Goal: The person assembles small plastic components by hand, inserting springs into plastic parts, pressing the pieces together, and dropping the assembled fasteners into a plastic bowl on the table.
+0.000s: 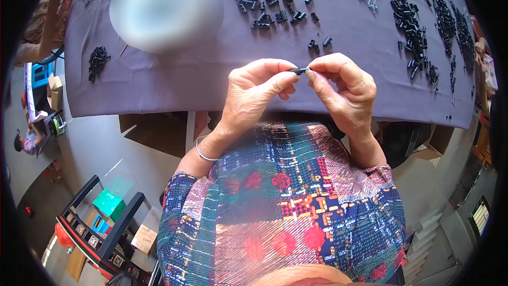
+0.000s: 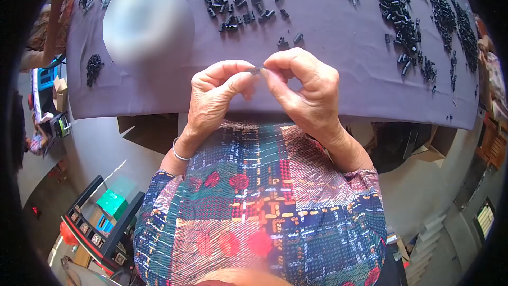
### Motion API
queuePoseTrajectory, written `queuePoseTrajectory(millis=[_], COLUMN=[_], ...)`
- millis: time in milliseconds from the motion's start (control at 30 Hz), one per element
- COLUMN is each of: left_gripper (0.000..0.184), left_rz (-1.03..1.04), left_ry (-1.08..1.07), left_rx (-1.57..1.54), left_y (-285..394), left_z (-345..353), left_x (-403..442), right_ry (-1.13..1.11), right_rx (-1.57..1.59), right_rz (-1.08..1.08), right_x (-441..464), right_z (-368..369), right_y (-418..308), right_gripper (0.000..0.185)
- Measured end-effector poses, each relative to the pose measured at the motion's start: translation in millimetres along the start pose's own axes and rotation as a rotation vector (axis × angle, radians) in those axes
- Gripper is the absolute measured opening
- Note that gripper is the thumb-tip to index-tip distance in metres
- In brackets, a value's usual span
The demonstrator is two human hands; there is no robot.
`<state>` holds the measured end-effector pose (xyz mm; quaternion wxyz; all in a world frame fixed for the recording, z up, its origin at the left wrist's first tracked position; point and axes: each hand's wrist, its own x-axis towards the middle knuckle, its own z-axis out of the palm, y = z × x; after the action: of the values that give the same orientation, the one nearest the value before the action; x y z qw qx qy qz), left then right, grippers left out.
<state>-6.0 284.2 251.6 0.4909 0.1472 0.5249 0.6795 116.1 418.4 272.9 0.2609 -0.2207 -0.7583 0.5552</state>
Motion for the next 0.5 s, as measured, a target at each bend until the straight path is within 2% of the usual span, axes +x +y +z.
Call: queuePoseTrajectory(millis=[500], left_gripper=[0.014], left_rz=[0.179], left_ry=[0.076], left_rx=[0.268], left_y=[-6.6], left_z=[5.5], left_x=[-3.4], right_ry=[-0.048], right_rx=[0.01], right_rz=[0.103], right_x=[-0.3], right_z=[3.4], right_y=[2.3], right_gripper=[0.011])
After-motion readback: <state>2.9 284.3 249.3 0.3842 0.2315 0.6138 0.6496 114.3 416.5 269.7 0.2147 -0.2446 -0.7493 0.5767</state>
